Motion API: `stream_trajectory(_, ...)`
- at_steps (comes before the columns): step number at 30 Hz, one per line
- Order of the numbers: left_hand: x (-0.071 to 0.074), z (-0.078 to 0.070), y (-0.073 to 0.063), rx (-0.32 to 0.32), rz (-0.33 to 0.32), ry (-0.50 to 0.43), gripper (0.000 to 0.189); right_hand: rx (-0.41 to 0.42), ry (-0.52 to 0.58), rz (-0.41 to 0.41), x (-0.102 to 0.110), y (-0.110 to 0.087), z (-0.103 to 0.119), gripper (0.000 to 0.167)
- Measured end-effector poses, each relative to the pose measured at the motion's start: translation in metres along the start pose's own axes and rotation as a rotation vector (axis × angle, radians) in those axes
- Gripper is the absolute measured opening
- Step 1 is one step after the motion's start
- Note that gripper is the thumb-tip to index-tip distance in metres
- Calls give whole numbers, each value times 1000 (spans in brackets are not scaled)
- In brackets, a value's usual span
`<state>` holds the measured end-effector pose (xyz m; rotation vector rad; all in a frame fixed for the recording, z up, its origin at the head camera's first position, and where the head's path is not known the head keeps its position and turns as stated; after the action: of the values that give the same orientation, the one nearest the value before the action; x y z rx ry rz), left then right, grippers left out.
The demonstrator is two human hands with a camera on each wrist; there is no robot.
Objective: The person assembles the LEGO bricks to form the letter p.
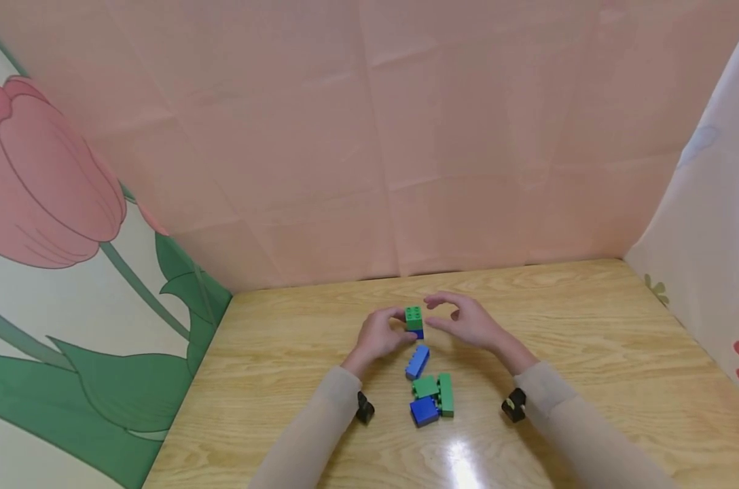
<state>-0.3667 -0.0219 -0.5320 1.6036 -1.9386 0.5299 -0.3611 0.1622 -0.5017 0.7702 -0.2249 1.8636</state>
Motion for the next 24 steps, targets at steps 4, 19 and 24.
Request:
stream_trajectory(4,0,1,-1,8,-2,-4,32,23,9,46,1,-6,0,41)
stream_trajectory(19,9,-9,-3,-46,2,-50,47,24,83,374,-33,-17,-14,38)
stream_trajectory(24,10,-10,-2,-63,-6,-26,41,22,100,423,-43,-17,-15,38)
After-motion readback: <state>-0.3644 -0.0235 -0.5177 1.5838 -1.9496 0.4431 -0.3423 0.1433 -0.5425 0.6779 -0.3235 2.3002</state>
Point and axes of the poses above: each hand's wrist, its own y-axis towards the middle knuckle, its own x-axis out of the back of the hand, z = x × y, the point moved 9 cm from there along y, towards the middle knuckle, and after that the axes turned 4 degrees about -y, right-handed, at the moved point
